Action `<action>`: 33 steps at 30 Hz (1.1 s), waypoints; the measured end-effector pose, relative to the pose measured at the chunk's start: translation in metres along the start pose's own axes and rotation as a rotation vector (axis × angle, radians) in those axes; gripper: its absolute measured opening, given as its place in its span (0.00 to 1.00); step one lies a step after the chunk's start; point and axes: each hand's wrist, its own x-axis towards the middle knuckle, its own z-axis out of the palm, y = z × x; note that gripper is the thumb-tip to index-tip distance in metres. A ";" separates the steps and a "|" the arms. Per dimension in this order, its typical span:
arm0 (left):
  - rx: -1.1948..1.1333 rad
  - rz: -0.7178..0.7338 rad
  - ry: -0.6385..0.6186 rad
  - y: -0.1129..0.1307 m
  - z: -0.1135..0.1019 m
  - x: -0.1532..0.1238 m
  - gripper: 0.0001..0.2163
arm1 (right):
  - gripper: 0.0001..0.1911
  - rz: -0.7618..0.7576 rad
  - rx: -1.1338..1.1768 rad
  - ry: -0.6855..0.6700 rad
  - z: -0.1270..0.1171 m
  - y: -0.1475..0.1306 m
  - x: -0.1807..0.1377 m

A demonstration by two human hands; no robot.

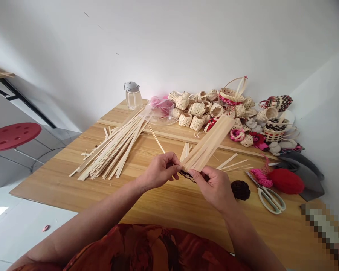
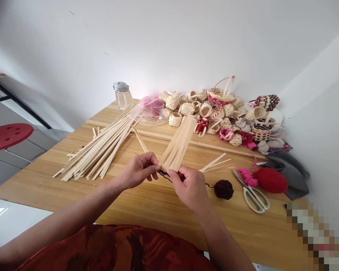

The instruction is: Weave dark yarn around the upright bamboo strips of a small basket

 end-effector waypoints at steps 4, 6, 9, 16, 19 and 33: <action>0.125 0.064 -0.028 0.001 0.001 -0.003 0.08 | 0.21 0.053 0.028 -0.044 0.002 0.003 0.000; 0.356 0.150 0.054 0.004 0.003 -0.006 0.06 | 0.21 0.059 0.031 -0.056 0.003 0.005 0.000; 0.596 0.247 0.169 0.004 0.005 -0.008 0.06 | 0.20 0.062 0.069 -0.040 0.005 0.006 0.002; 0.180 0.130 0.098 -0.004 0.005 -0.002 0.06 | 0.07 -0.004 0.228 0.020 0.004 0.007 0.003; 0.185 0.089 0.061 -0.002 0.006 -0.002 0.07 | 0.07 0.018 0.229 0.028 0.003 0.005 0.001; 0.442 0.334 0.207 -0.011 0.017 -0.006 0.05 | 0.11 0.114 0.283 -0.020 0.009 0.007 -0.002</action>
